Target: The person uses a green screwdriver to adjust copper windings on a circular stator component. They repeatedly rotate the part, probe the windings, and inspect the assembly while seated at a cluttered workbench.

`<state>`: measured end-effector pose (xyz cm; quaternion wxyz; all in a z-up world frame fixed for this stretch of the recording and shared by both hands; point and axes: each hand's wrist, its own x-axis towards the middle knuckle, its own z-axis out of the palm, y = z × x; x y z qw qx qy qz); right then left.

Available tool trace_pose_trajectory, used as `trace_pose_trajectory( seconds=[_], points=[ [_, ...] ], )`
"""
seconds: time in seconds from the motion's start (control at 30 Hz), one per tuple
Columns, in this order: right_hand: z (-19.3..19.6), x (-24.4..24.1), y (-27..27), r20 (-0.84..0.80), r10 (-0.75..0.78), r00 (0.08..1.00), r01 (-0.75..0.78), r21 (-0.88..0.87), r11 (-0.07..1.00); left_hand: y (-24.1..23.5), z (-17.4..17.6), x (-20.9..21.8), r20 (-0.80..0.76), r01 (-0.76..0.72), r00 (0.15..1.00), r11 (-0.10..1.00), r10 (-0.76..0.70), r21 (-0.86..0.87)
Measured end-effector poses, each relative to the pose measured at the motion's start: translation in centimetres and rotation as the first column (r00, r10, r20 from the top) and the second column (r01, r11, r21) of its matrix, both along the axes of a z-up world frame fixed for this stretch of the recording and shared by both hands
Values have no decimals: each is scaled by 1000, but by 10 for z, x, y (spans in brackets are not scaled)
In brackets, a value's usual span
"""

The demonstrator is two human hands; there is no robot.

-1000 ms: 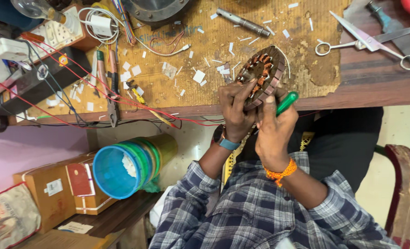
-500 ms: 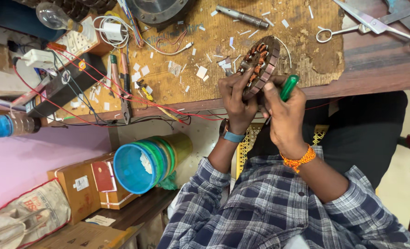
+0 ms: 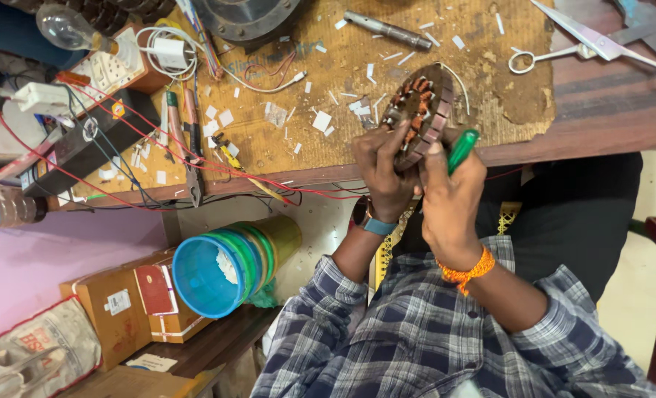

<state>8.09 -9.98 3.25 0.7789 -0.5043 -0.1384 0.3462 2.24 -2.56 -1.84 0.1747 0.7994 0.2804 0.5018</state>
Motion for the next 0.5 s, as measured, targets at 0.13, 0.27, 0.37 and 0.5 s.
trace_pose_trajectory(
  seconds=[0.13, 0.27, 0.37, 0.5],
  points=[
    [-2, -8, -1, -4, -66, 998, 66, 13, 998, 0, 0, -2, -12, 24, 1000, 999, -25, -26],
    [-12, -7, -1, 59, -91, 994, 94, -48, 994, 1, -2, -2, -28, 40, 999, 998, -41, -49],
    [-21, 0, -8, 55, -90, 994, 88, 27, 996, 4, 0, -5, -54, 59, 997, 997, -62, -51],
    [-35, 54, -38, -96, 16, 995, -1, 157, 988, 12, 4, -12, -93, 97, 990, 991, -106, -89]
  ],
)
